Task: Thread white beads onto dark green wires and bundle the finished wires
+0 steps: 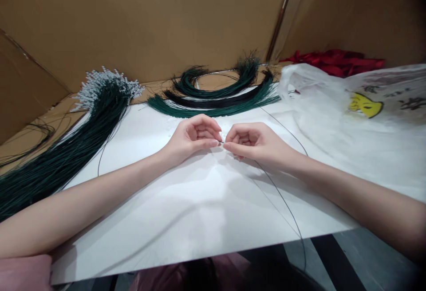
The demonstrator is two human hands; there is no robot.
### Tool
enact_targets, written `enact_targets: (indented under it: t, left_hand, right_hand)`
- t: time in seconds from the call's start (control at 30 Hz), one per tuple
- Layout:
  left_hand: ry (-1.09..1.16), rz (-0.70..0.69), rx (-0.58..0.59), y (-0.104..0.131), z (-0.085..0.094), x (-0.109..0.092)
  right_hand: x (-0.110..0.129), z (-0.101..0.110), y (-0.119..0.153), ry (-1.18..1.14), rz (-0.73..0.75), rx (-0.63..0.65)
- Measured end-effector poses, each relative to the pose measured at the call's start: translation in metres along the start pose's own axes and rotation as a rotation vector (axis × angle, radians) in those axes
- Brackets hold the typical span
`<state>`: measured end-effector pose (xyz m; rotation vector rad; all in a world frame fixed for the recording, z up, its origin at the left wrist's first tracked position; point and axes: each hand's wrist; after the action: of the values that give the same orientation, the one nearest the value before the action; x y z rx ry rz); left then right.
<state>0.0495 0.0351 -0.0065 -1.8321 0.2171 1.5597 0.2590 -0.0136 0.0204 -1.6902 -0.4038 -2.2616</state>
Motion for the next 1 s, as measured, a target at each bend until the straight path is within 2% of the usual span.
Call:
enact_targets:
  t: [1.0]
  left_hand:
    - [0.04, -0.009, -0.024, -0.0009, 0.0028, 0.0029]
  right_hand:
    - [0.0001, -0.0005, -0.0011, 0.011, 0.0, -0.008]
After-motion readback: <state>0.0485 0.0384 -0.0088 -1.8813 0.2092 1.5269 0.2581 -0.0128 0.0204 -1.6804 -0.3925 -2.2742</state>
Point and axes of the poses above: each hand's wrist, its own y-axis away from the middle knuckle, its own z-axis out of the back of the hand, x = y × z, and after that the axes turned 7 degrees about -z, right-handed
